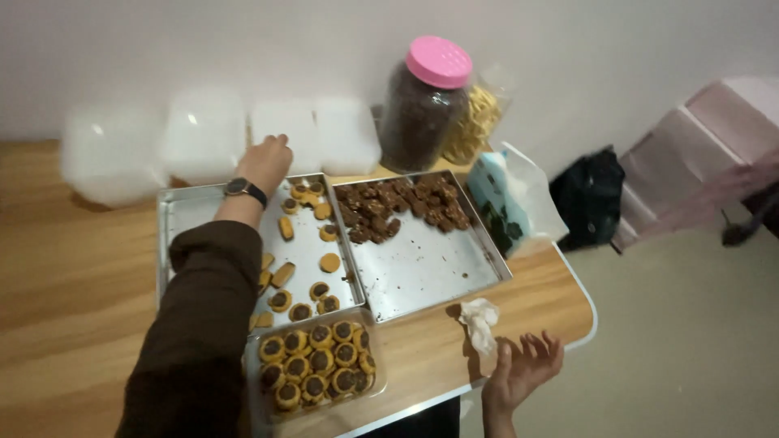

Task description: Transferring and arranging cookies from a metal tray into a small plastic container.

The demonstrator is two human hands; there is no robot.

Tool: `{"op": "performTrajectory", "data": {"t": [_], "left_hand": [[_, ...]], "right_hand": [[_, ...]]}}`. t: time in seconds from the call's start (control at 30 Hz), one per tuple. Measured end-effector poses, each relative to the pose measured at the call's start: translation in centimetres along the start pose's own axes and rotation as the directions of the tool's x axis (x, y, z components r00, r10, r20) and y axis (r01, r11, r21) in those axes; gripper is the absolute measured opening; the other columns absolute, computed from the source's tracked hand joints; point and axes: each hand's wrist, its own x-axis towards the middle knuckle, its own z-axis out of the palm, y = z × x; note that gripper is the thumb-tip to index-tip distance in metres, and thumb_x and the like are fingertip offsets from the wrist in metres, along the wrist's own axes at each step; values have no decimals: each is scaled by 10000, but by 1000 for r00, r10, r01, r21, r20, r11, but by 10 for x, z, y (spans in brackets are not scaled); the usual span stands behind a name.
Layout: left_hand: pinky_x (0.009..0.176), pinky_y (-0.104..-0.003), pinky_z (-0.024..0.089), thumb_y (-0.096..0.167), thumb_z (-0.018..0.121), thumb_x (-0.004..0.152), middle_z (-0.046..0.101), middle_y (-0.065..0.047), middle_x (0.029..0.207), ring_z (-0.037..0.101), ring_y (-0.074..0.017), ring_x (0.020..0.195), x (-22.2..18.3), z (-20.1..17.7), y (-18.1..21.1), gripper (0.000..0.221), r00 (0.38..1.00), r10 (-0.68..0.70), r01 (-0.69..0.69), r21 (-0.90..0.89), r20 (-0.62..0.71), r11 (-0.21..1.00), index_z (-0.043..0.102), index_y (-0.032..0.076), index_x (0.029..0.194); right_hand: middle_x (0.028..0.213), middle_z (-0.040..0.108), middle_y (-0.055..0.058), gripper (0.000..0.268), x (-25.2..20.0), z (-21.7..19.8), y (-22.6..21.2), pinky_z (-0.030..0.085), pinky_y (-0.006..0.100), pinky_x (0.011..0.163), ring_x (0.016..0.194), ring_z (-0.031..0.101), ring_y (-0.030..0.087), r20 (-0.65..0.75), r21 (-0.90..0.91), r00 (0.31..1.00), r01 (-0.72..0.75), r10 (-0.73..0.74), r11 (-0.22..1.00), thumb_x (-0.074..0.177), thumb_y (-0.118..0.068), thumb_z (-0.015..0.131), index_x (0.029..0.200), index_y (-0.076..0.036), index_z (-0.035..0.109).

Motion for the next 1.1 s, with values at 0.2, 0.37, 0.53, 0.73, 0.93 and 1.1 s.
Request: {"op": "performTrajectory", "data": {"t": [0.2,0.37,0.53,0.73,0.93,1.1], "left_hand": [[656,-437,643,-125,507,936,613,-143,1142,650,-306,944,3,-13,0,252,994,-2,-6,65,108,998,704,-9,1043],[648,-391,629,-103,536,938,632,-132,1082,650,-289,884,8,-12,-9,215,981,5,-19,68,192,997,716,12,963],[668,-387,640,-65,563,954,684,-140,1036,706,-288,822,9,-26,-10,205,974,8,-33,106,225,994,747,21,977],[647,-396,624,-71,533,958,678,-139,1057,704,-290,825,12,-23,1,216,974,-1,-17,74,228,997,732,13,970],[577,-370,586,-147,547,879,673,-128,850,676,-279,697,22,0,-9,229,986,16,-24,42,165,999,698,16,826],[634,-384,633,-133,565,899,693,-123,978,711,-289,816,21,-16,-3,227,967,20,-43,87,253,995,726,24,932]], "right_hand": [[1392,419,161,642,-1,-4,-7,420,421,1086,1210,475,268,33,-38,999,-27,28,999,984,-113,573,1549,-76,271],[1365,481,138,568,-2,-8,-1,408,419,1147,1244,501,251,68,-22,998,-15,17,1000,999,-107,571,1523,-67,357],[1331,504,132,549,-1,-8,-2,418,403,1136,1225,517,250,92,-59,995,-25,30,998,996,-157,574,1498,-24,395],[1331,481,147,538,-1,-9,-8,470,383,1045,1219,519,256,99,-83,989,-101,109,991,990,-204,572,1472,-20,418],[1318,525,146,530,-2,-5,-15,479,385,1066,1210,530,255,81,-89,987,-134,141,987,982,-213,585,1452,-14,442],[1297,526,158,503,-2,-4,-14,505,399,1043,1189,539,248,75,-63,992,-93,98,994,987,-186,585,1435,11,469]]}}
